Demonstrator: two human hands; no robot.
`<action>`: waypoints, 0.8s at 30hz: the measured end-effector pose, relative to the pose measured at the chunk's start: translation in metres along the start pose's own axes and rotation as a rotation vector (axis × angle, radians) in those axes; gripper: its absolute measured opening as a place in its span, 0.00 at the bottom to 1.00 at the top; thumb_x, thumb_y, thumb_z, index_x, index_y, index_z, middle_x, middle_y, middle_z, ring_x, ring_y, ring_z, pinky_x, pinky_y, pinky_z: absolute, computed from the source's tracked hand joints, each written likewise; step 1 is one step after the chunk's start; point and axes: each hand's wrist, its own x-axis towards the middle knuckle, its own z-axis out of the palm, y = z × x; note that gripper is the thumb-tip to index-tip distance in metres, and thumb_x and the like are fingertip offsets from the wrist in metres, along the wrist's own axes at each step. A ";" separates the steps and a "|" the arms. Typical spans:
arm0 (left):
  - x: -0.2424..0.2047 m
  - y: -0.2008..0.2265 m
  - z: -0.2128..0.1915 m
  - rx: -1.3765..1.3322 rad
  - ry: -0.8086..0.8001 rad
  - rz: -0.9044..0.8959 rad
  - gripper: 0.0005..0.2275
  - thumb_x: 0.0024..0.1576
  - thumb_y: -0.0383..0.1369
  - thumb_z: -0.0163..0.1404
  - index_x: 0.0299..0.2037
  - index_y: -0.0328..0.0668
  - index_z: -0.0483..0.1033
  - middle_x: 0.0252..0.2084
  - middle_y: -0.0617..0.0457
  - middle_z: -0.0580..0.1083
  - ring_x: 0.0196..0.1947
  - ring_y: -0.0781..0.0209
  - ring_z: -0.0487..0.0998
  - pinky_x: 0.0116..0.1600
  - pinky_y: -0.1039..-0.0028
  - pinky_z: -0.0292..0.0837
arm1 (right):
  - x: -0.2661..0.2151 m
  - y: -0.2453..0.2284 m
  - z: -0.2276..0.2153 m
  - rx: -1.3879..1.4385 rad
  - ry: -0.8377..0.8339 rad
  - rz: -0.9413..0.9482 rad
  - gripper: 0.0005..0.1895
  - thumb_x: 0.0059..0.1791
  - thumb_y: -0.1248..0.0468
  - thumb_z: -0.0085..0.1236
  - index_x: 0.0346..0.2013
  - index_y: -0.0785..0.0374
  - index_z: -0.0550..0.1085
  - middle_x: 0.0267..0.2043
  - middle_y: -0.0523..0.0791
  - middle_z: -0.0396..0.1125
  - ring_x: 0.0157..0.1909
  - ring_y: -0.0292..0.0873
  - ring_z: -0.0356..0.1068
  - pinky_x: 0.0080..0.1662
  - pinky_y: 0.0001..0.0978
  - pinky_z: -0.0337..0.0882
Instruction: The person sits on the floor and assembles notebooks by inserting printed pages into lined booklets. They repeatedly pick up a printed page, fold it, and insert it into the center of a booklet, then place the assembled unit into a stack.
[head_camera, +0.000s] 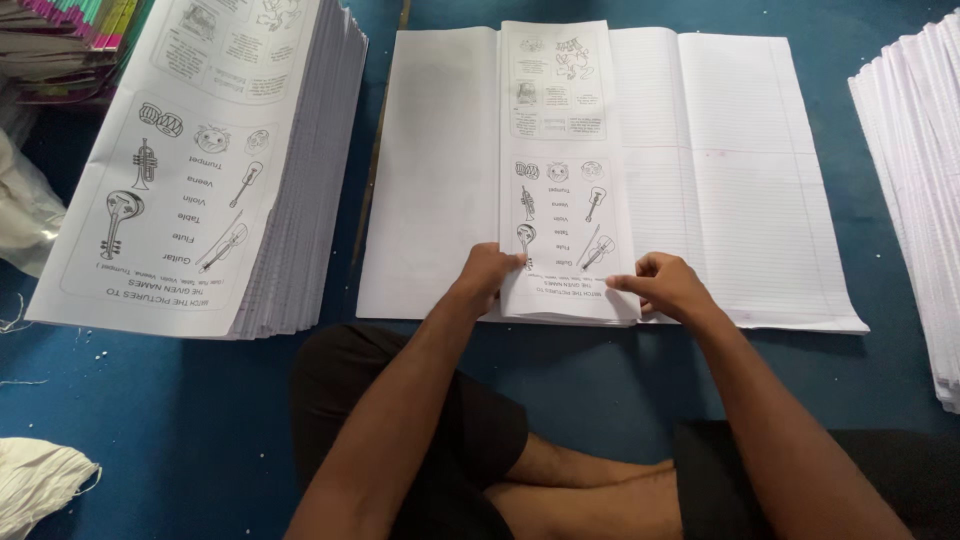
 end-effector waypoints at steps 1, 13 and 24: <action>0.001 0.002 -0.001 -0.024 0.005 0.007 0.15 0.56 0.26 0.53 0.50 0.22 0.72 0.43 0.36 0.78 0.40 0.47 0.82 0.42 0.60 0.79 | -0.001 -0.002 0.002 0.000 0.026 0.002 0.25 0.39 0.50 0.74 0.31 0.69 0.74 0.24 0.50 0.70 0.23 0.43 0.72 0.26 0.32 0.75; -0.005 0.039 -0.061 -0.086 0.016 -0.019 0.20 0.54 0.24 0.52 0.54 0.13 0.67 0.45 0.25 0.75 0.43 0.40 0.82 0.43 0.58 0.80 | 0.009 -0.028 0.009 0.022 -0.056 0.119 0.36 0.39 0.30 0.59 0.21 0.65 0.75 0.12 0.44 0.62 0.12 0.36 0.61 0.17 0.24 0.57; -0.024 0.057 -0.110 -0.242 -0.052 -0.041 0.24 0.53 0.24 0.53 0.56 0.10 0.62 0.48 0.20 0.74 0.46 0.40 0.83 0.43 0.63 0.83 | 0.009 -0.087 0.032 0.255 -0.188 0.131 0.59 0.44 0.20 0.29 0.58 0.75 0.70 0.46 0.64 0.71 0.51 0.56 0.72 0.51 0.46 0.72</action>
